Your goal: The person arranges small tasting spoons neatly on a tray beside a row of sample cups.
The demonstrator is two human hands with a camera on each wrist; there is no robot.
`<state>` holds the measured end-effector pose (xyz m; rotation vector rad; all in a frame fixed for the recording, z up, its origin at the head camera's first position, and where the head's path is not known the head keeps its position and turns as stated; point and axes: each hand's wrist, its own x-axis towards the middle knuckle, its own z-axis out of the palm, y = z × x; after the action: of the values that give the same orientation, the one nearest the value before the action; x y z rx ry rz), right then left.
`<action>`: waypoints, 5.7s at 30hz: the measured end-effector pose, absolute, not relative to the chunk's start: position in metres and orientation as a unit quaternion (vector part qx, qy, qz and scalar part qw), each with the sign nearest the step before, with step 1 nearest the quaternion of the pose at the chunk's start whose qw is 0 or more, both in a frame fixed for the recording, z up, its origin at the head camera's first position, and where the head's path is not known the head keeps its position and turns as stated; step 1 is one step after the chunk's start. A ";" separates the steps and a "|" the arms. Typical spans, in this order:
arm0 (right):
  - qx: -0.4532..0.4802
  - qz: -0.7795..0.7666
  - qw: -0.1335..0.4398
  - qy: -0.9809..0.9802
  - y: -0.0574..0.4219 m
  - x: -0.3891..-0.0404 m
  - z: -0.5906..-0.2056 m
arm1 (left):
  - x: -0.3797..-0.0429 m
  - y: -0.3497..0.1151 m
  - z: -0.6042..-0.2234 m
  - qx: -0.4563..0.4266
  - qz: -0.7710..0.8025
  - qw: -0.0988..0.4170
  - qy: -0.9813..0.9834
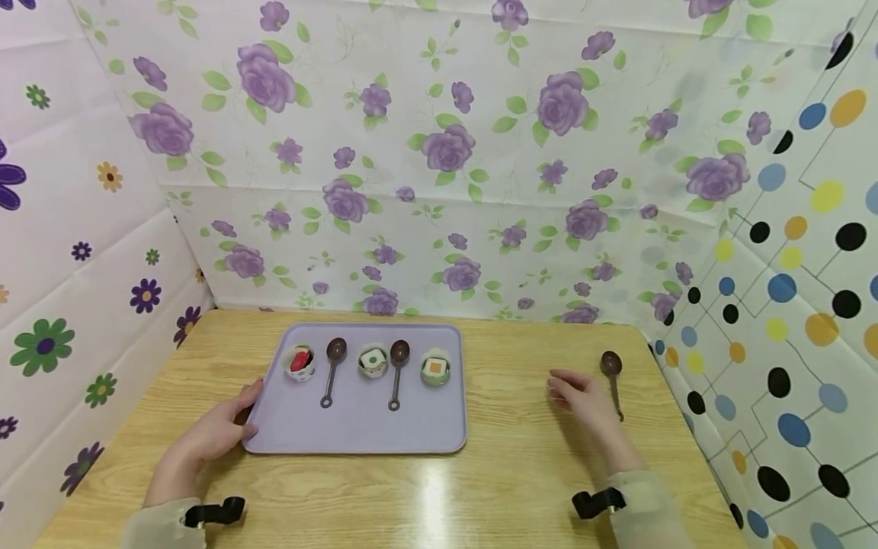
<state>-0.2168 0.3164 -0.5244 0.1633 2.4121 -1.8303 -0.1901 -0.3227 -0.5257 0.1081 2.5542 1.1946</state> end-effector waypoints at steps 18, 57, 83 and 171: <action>0.206 -0.525 -0.032 0.825 0.418 -0.218 -0.536 | -0.191 -0.323 -0.526 0.038 0.416 0.158 0.895; 0.217 -0.478 0.055 0.849 0.429 -0.236 -0.546 | -0.191 -0.324 -0.529 0.038 0.408 0.152 0.900; 0.197 -0.490 0.046 0.848 0.438 -0.238 -0.556 | -0.192 -0.323 -0.527 0.029 0.403 0.157 0.901; 0.103 -0.616 0.032 0.781 0.284 -0.225 -0.555 | -0.192 -0.323 -0.529 0.038 0.406 0.151 0.900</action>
<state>-0.2246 0.2838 -0.5548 0.3178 2.4037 -1.8958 -0.1916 -0.3228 -0.5290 0.1099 2.5847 1.1658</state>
